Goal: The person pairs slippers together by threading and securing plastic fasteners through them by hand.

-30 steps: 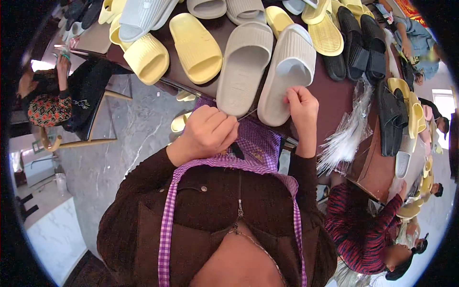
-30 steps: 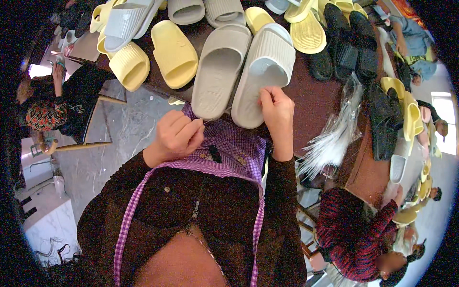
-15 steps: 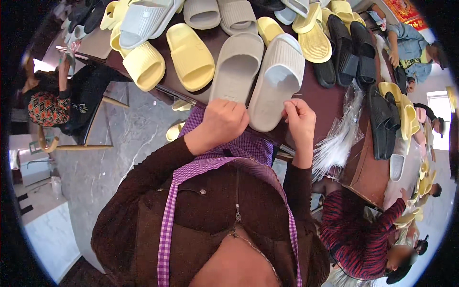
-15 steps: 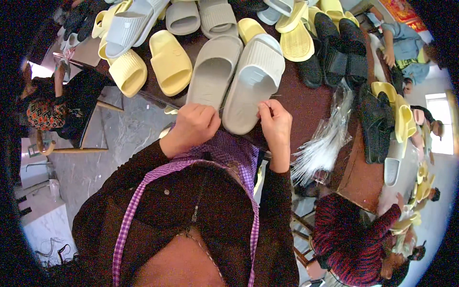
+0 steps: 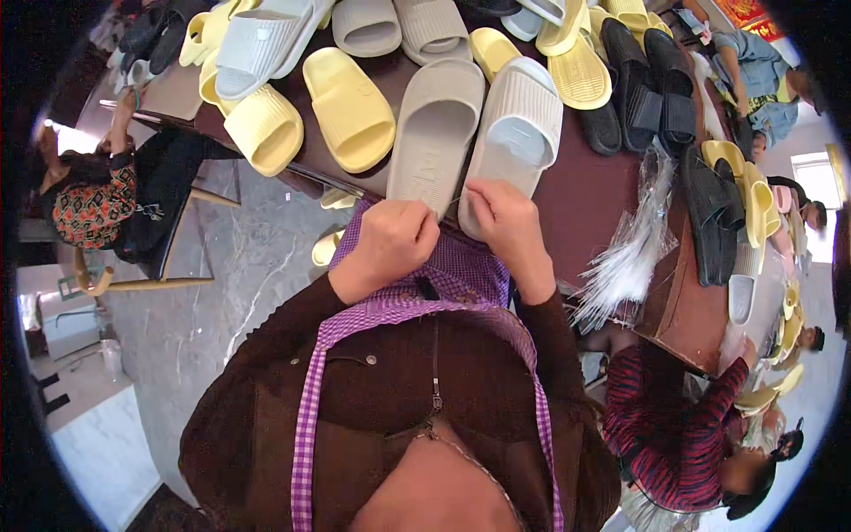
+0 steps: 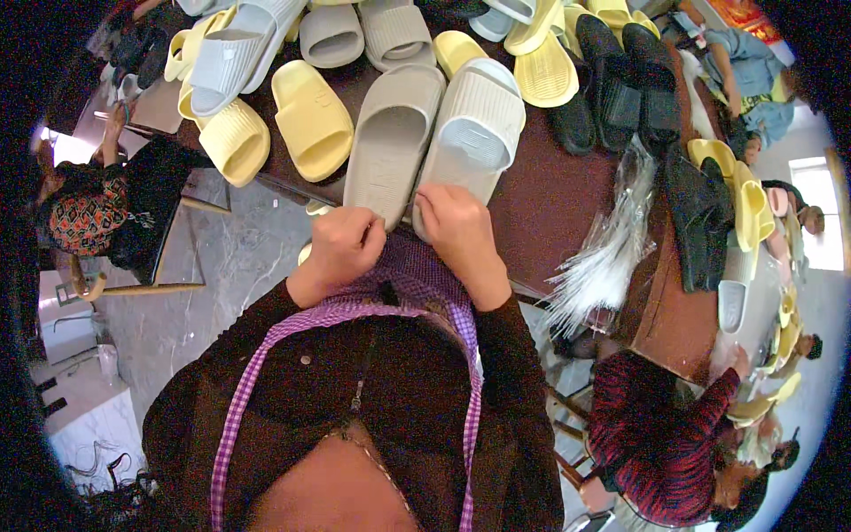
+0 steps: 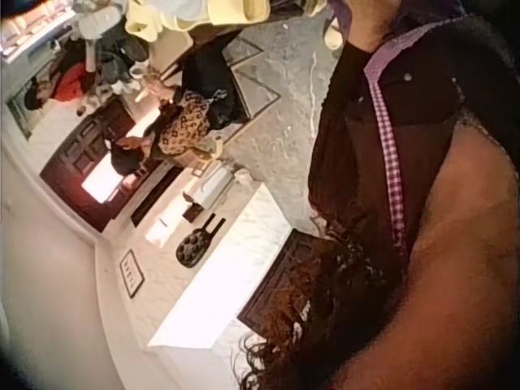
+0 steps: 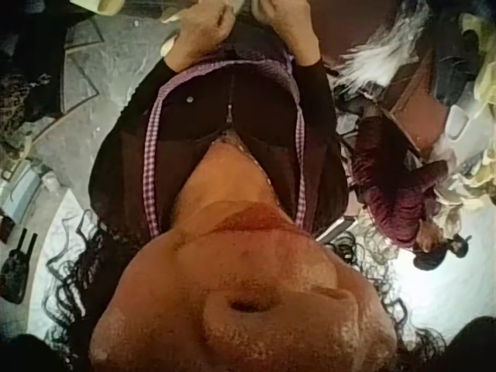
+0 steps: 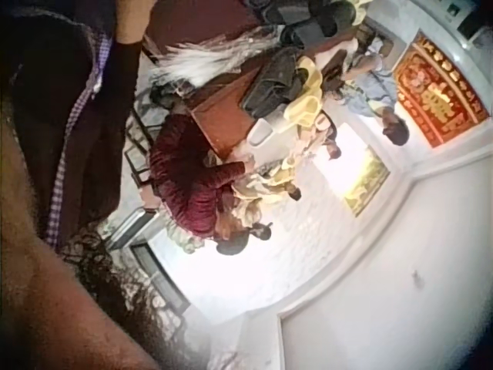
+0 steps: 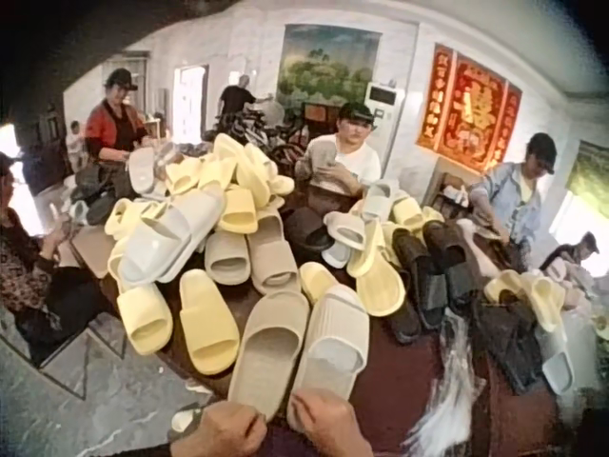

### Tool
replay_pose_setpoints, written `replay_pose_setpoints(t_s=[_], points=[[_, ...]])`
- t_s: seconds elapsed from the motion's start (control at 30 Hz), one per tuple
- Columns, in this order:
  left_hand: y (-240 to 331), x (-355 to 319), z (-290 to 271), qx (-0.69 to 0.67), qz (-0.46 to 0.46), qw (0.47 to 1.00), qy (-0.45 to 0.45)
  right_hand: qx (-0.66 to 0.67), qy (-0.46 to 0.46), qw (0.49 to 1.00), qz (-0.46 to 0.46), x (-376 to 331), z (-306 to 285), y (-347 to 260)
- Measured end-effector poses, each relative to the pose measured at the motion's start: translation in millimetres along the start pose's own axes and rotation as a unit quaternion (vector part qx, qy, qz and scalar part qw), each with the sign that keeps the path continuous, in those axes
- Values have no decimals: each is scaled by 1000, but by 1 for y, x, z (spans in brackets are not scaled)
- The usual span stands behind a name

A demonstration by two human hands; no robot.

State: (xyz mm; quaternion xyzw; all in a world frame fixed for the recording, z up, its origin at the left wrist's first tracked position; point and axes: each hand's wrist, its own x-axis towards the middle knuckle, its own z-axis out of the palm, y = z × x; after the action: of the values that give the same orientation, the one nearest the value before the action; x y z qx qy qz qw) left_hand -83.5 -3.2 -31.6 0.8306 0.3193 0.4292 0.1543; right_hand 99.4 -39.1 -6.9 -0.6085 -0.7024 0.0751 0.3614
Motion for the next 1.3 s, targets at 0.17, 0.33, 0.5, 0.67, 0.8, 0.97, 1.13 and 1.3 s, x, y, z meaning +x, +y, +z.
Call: replay_pose_setpoints(t_s=[0.17,0.33,0.5,0.67,0.8,0.97,1.13,1.3], points=[[4,2,0,-23,-12,1000,-17,18,-37,999,-21,7,-2,2],[2,-2,-3,-38,-29,999,-19,-29,-99,995,11,3,-5,-10],[-4,-8,-4,-47,-18,999,8,-13,-78,997,14,0,-7,-11],[-2,-9,-4,-53,-5,999,6,10,-78,997,-14,7,-11,-8],[-3,-3,5,-44,-14,999,-22,-8,-90,996,-28,20,-14,3],[-2,34,28,-1,-43,995,-84,-45,-43,997,-42,43,-18,25],[-1,71,52,66,-44,992,-102,-85,-27,996,-3,49,-34,18],[-4,82,64,44,-45,996,-61,-8,75,997,0,57,-62,44]])
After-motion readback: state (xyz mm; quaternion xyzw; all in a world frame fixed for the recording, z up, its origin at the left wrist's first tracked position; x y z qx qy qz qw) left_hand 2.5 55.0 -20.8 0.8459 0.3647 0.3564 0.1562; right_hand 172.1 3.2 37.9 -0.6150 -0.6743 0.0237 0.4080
